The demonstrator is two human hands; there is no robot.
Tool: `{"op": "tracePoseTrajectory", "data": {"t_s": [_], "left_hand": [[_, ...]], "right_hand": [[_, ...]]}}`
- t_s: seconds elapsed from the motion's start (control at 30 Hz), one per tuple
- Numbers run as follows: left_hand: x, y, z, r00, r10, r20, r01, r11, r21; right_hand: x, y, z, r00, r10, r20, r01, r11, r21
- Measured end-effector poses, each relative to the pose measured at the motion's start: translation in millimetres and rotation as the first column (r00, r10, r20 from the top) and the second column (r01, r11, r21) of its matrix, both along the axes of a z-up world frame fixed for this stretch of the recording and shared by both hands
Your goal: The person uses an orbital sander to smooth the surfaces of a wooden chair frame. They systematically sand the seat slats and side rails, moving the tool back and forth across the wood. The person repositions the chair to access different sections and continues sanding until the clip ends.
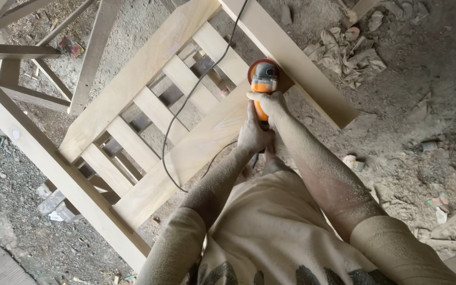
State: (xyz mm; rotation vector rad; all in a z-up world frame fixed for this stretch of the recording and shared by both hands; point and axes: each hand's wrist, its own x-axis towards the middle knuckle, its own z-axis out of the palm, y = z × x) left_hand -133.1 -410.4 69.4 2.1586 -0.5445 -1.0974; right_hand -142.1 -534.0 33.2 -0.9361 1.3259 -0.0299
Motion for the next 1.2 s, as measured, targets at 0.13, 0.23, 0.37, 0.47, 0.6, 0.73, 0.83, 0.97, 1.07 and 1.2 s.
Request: {"op": "tracePoseTrajectory", "data": {"t_s": [0.13, 0.23, 0.37, 0.47, 0.6, 0.73, 0.83, 0.97, 1.07, 1.2], "left_hand": [[24, 6, -4, 0.988, -0.135, 0.073, 0.133, 0.991, 0.034], [44, 8, -9, 0.971, -0.181, 0.157, 0.191, 0.980, -0.050], [40, 12, -9, 0.953, -0.268, 0.142, 0.270, 0.963, 0.002], [16, 21, 1, 0.933, -0.353, 0.069, 0.350, 0.935, 0.055], [-8, 28, 11, 0.940, -0.338, 0.052, 0.341, 0.939, -0.048], [7, 18, 3, 0.958, -0.274, 0.087, 0.278, 0.959, -0.046], [34, 11, -5, 0.968, -0.245, 0.063, 0.245, 0.969, -0.002], [47, 5, -4, 0.963, -0.253, 0.095, 0.247, 0.967, 0.067], [25, 13, 7, 0.960, -0.273, 0.054, 0.270, 0.961, 0.062], [-14, 26, 22, 0.932, -0.353, 0.083, 0.350, 0.935, 0.055]], "right_hand": [[3, -1, 2, 0.957, -0.172, 0.235, 0.123, 0.970, 0.211], [10, 0, 0, 0.925, -0.208, 0.317, 0.122, 0.955, 0.271], [-4, 12, -6, 0.876, -0.265, 0.402, 0.190, 0.957, 0.217], [-42, 26, -7, 0.913, -0.313, 0.262, 0.244, 0.933, 0.265], [-68, 31, -9, 0.881, -0.330, 0.339, 0.249, 0.933, 0.260], [-42, 16, -17, 0.892, -0.299, 0.339, 0.213, 0.939, 0.269], [-6, 8, -23, 0.880, -0.287, 0.378, 0.183, 0.940, 0.287], [10, 1, -24, 0.870, -0.267, 0.415, 0.128, 0.935, 0.332], [-21, 10, -18, 0.883, -0.309, 0.353, 0.179, 0.918, 0.355], [-70, 23, -10, 0.886, -0.275, 0.373, 0.162, 0.938, 0.306]]}}
